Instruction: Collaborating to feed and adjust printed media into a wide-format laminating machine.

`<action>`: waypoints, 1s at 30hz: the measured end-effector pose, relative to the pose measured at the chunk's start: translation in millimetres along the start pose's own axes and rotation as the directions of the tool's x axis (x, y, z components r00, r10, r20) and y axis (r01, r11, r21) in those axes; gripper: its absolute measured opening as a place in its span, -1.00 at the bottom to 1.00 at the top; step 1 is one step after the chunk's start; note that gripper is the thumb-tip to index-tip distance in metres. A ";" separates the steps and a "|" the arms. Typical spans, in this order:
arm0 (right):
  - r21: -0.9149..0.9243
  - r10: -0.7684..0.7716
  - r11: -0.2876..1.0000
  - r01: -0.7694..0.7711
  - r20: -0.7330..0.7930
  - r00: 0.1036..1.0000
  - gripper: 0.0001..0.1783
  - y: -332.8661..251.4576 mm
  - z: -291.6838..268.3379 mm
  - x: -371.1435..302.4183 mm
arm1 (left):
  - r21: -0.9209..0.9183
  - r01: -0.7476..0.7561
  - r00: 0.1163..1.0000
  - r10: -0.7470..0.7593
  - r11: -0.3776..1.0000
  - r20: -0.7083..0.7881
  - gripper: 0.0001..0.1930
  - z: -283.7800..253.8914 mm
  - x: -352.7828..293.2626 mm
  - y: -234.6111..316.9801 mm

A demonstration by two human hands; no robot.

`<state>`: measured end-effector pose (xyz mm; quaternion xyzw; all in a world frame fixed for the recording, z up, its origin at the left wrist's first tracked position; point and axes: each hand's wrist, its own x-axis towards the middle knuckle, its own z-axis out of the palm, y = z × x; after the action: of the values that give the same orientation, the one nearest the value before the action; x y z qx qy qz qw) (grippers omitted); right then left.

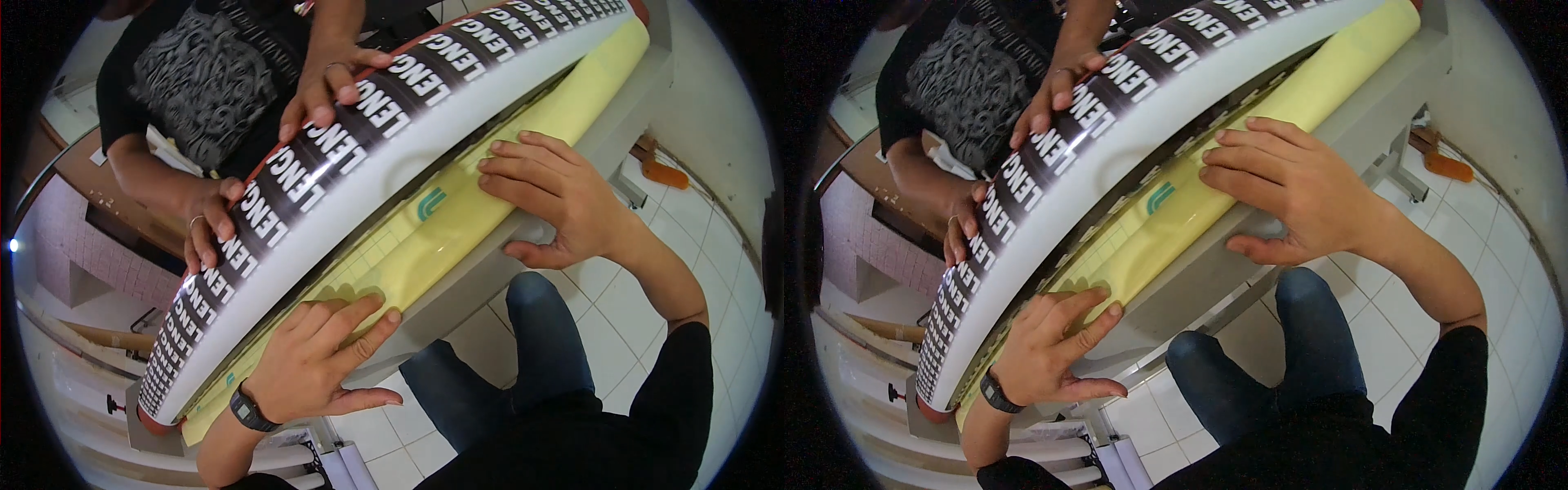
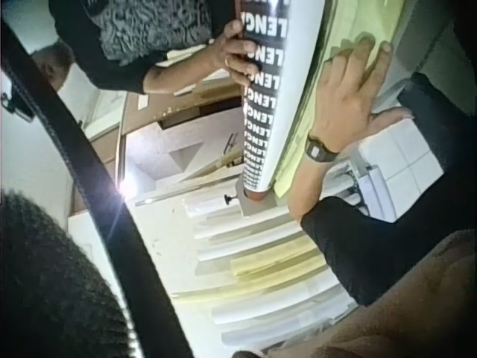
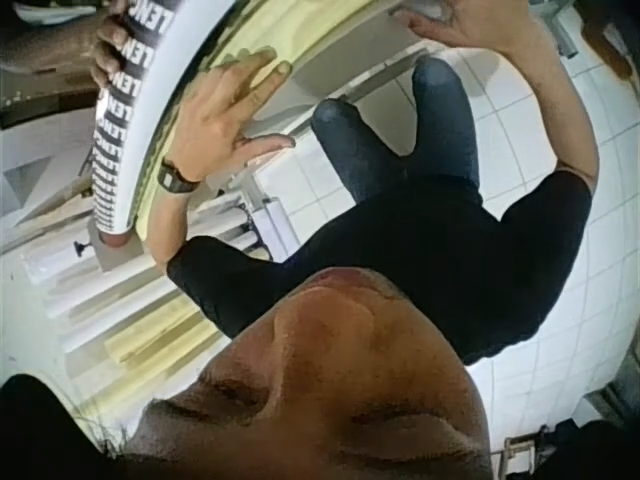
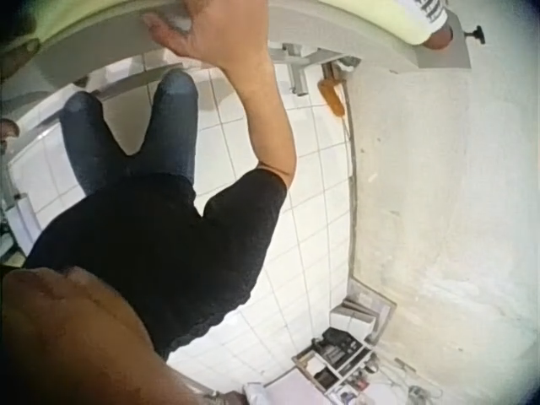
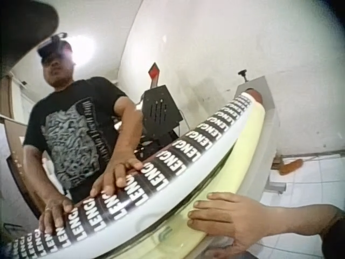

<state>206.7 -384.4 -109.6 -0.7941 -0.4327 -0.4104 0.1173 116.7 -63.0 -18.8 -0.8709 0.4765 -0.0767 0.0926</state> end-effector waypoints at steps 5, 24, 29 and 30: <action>0.074 -0.050 0.996 0.055 -0.065 0.997 -0.40 5.8 5.7 2.1 | -0.005 -0.031 0.999 0.031 1.000 0.007 -0.22 -1.9 16.6 -1.3; 0.022 0.042 0.999 -0.039 -0.168 0.985 -0.38 29.7 0.6 -16.9 | -0.075 -0.091 0.989 0.099 0.993 0.111 -0.02 6.8 57.3 -5.7; -0.192 0.164 0.959 -0.208 -0.221 0.961 -0.38 79.9 -16.0 -53.5 | -0.129 -0.102 0.983 0.120 0.986 0.140 0.13 17.1 76.2 -7.8; -0.201 0.194 0.948 -0.246 -0.249 0.949 -0.38 92.0 -17.5 -60.4 | -0.143 -0.102 0.984 0.121 0.984 0.130 0.13 18.6 80.5 -7.7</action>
<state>251.8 -484.6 -128.5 -0.7939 -0.2743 -0.5297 0.1184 170.1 -125.3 -31.5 -0.8502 0.5212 0.0216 0.0701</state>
